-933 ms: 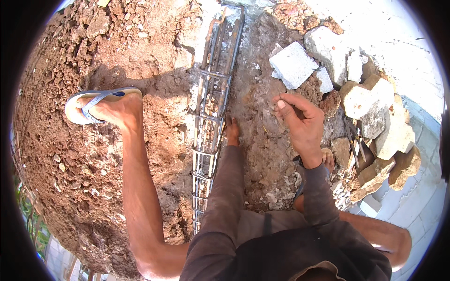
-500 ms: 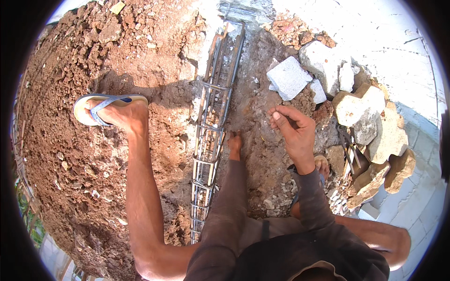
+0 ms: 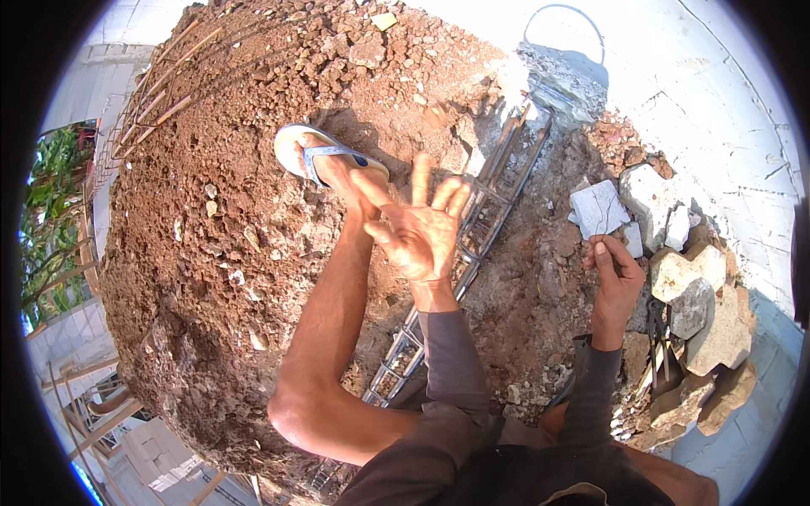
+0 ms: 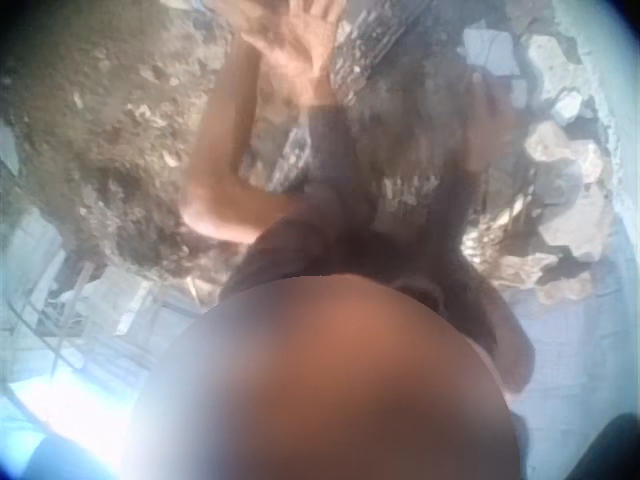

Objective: The person uses pliers to twist wire ties around a metal rebar cage, securing the bars together. They repeatedly pick up wire ties, wrap them around the rebar intersections, and twist them tight with pliers.

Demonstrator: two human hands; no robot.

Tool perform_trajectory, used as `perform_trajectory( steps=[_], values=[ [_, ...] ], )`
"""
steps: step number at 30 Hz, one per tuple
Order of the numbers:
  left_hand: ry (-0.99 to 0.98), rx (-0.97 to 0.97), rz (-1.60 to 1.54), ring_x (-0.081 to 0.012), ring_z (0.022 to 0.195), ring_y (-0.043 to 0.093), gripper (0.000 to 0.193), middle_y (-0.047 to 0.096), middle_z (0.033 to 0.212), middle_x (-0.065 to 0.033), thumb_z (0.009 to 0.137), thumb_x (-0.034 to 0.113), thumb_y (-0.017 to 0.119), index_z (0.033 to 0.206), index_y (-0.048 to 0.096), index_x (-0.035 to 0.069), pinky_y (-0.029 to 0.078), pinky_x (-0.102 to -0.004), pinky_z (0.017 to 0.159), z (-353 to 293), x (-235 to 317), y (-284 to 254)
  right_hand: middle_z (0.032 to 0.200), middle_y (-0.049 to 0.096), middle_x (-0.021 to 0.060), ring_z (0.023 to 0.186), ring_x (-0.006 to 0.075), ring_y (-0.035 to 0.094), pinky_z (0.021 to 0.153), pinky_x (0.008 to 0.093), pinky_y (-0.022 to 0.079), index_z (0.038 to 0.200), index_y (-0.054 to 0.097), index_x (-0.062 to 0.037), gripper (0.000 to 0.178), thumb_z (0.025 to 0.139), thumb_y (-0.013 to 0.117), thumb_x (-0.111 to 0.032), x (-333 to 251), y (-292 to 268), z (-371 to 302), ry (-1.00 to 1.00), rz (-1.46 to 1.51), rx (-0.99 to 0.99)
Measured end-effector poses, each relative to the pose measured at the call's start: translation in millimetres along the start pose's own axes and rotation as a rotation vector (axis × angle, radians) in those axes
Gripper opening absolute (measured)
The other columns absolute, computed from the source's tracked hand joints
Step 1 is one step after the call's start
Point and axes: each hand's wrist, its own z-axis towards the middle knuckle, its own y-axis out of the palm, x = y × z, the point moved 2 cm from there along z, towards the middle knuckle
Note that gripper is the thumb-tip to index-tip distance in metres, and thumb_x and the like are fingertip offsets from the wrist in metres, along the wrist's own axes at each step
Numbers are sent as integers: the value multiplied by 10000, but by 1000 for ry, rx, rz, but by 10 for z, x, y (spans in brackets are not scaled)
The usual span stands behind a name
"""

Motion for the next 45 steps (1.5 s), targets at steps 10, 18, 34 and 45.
perform_trajectory(
  steps=[10, 18, 34, 45],
  values=[
    [-1032, 166, 1633, -412, 1168, 655, 542, 717, 1216, -225, 1017, 498, 533, 1280, 699, 54, 489, -491, 1025, -1461, -1194, -1336, 899, 709, 49, 785, 98, 635, 716, 259, 518, 1074, 744, 41, 166, 992, 694, -94, 65, -84, 28, 33, 36, 29],
    [-857, 509, 1816, -467, 1087, 666, 561, 703, 1116, -297, 1013, 503, 519, 1179, 709, 2, 505, -525, 963, -2076, -1959, -2433, 960, 722, 74, 809, 110, 648, 725, 263, 528, 1084, 735, 43, 158, 980, 705, -72, 202, -5, -28, 138, 78, -13],
    [-933, 325, 2218, -435, 960, 691, 483, 687, 947, -324, 1020, 466, 525, 1127, 717, 36, 529, -547, 821, -2267, -2469, -3350, 971, 723, 84, 811, 117, 654, 724, 255, 526, 1084, 741, 43, 148, 974, 700, -48, 422, 20, 12, 190, -9, -45],
    [-765, 457, 1965, -503, 954, 671, 489, 707, 1004, -301, 1000, 452, 539, 1023, 701, -9, 506, -589, 859, -2206, -2267, -3292, 956, 717, 76, 823, 114, 649, 732, 261, 527, 1082, 741, 37, 151, 977, 703, -64, 511, 21, 21, 220, -2, -64]
  ],
)
